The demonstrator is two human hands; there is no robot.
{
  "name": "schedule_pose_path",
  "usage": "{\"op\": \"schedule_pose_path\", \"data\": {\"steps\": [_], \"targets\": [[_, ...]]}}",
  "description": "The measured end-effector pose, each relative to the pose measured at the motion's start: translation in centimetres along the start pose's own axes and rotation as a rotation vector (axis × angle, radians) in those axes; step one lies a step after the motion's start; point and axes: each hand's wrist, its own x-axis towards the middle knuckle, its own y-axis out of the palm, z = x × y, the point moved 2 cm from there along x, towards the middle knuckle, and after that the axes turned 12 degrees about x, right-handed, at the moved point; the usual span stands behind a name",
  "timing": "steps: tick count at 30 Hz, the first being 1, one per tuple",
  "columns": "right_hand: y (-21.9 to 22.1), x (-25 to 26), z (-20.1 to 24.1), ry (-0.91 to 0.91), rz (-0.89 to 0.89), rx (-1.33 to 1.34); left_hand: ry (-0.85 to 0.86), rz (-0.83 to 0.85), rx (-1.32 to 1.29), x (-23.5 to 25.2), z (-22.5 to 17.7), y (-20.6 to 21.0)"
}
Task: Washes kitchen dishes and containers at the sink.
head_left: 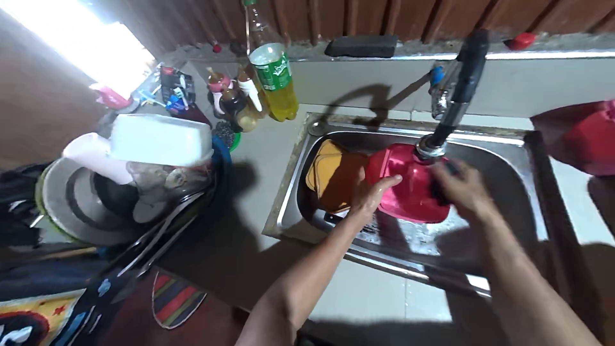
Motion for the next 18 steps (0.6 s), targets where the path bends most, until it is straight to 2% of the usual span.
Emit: {"op": "schedule_pose_path", "data": {"steps": [3,4,5,7,10,12,13,15,16,18], "targets": [[4.6,0.5,-1.6,-0.056,0.320,-0.262,0.096,0.001,-0.022,0.2,0.5,1.1],[5.5,0.4,-1.6,-0.016,0.384,-0.394,0.105,-0.011,-0.016,0.6,0.6,0.8],[5.9,0.7,-2.0,0.019,0.385,-0.497,0.083,-0.023,-0.018,0.8,0.6,0.3],[5.1,1.8,-3.3,0.060,0.256,-0.591,0.011,-0.043,-0.053,0.4,0.8,-0.5],[4.9,2.7,-2.8,0.046,0.035,-0.531,0.011,-0.032,-0.108,-0.2,0.7,-0.2],[6.7,1.7,-1.6,-0.130,0.071,-0.393,0.031,-0.015,-0.108,0.2,0.7,0.2],[7.5,1.2,-1.0,-0.208,0.151,-0.332,0.048,-0.002,-0.095,0.5,0.5,0.3],[7.8,0.8,-0.2,-0.195,0.314,-0.351,0.060,0.017,-0.085,0.7,0.2,0.0],[7.4,1.2,-0.4,-0.171,0.320,-0.364,0.045,0.018,-0.095,0.5,0.2,-0.1],[5.9,3.1,-1.3,-0.128,0.198,-0.414,-0.005,-0.004,-0.154,0.1,0.2,-0.3]]}}
